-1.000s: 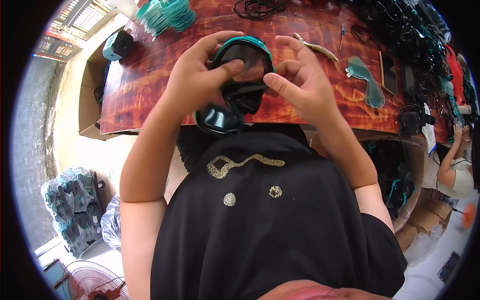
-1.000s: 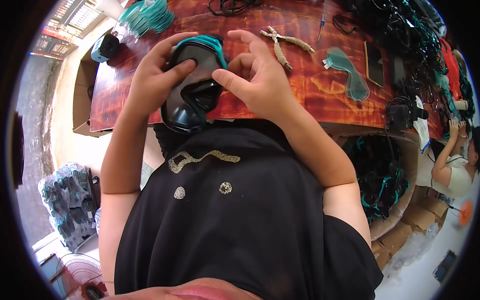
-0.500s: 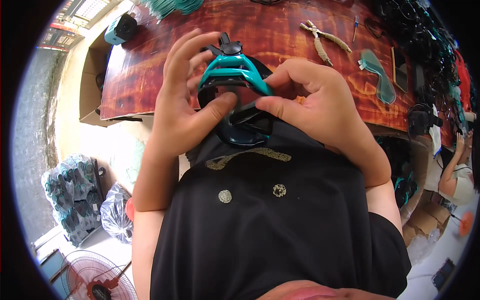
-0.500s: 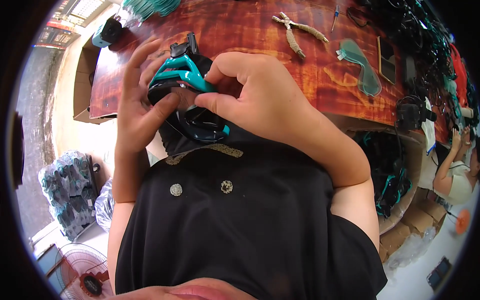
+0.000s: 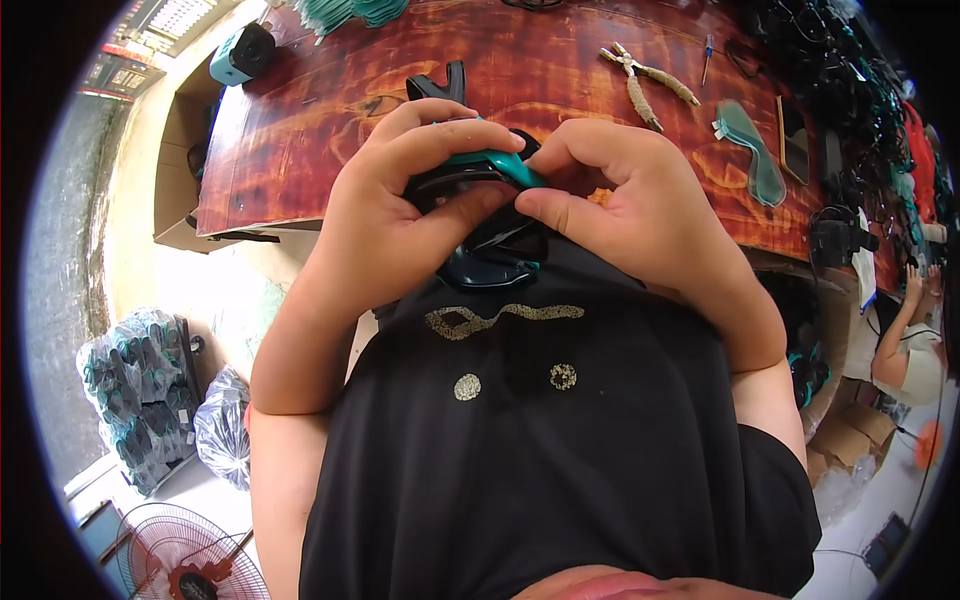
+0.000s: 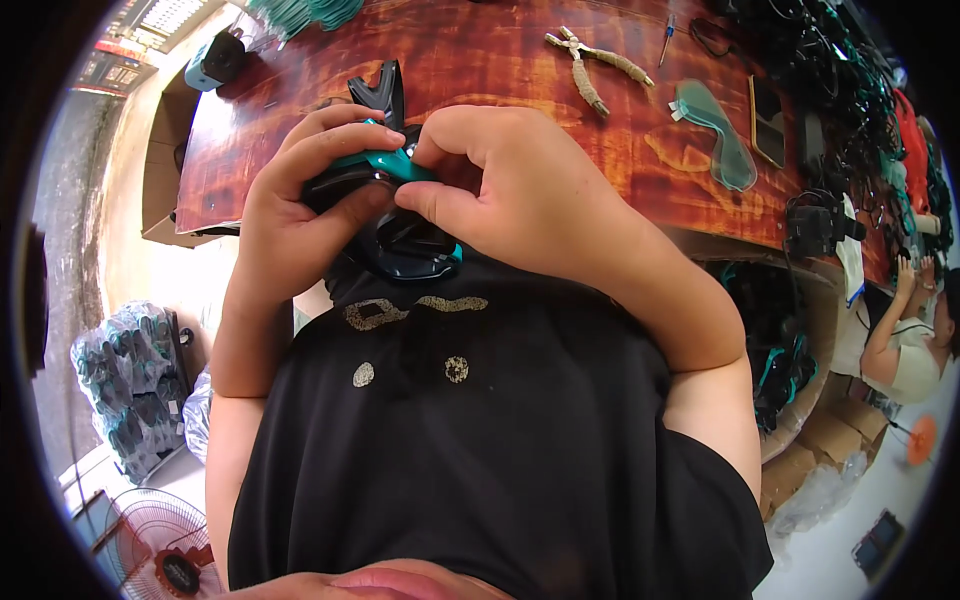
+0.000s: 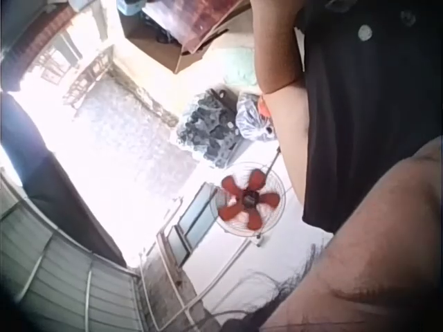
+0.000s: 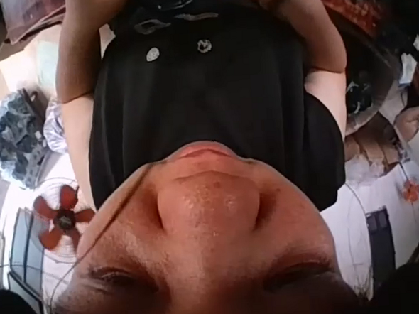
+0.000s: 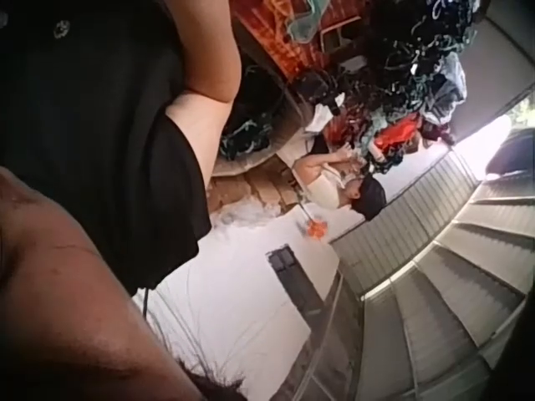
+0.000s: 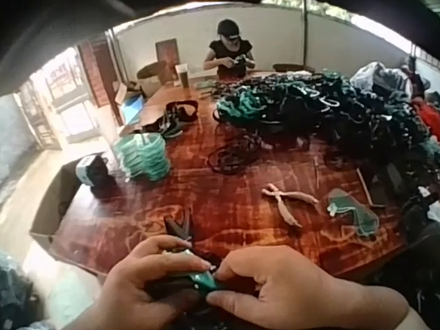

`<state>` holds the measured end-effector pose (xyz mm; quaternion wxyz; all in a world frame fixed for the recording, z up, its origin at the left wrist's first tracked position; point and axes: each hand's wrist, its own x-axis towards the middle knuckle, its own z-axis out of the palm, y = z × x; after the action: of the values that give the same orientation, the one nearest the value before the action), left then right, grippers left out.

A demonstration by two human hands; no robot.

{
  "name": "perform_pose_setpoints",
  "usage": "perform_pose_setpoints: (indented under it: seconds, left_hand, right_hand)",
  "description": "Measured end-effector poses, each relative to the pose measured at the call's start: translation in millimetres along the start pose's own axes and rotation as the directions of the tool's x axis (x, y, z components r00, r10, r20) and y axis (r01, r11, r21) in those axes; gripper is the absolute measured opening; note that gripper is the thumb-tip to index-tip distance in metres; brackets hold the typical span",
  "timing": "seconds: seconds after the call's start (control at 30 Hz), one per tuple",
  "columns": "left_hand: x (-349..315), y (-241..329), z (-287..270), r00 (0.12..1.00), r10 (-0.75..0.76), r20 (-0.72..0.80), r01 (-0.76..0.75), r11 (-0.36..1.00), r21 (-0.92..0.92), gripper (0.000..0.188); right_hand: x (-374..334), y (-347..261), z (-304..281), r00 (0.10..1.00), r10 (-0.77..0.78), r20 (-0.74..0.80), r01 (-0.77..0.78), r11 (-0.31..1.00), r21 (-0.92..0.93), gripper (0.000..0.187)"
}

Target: Assembling and adjusting diving masks using pliers.

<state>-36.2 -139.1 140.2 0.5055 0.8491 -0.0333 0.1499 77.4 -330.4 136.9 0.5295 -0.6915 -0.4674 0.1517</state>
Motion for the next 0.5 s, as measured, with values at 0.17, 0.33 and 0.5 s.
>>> perform_pose_setpoints:
  seconds: [0.17,0.33,0.5]
  left_hand:
    - [1.2,2.7,-5.0,0.999,-0.011,0.046,0.011,1.000,0.013,0.034]
    - [14.4,16.6,-20.4,0.979,0.100,0.176,-0.155,0.929,0.335,0.025]
    - [19.6,-17.4,-18.0,0.940,0.269,0.208,-0.262,0.963,-0.063,0.015]
  right_hand:
    - [1.5,-5.3,2.0,1.000,0.028,0.000,-0.028,0.997,-0.067,0.021]
    - [1.1,-3.6,4.5,0.996,-0.083,-0.020,0.077,0.975,-0.209,0.019]
    - [4.9,10.5,9.6,0.985,-0.173,0.016,0.174,0.978,-0.112,0.021]
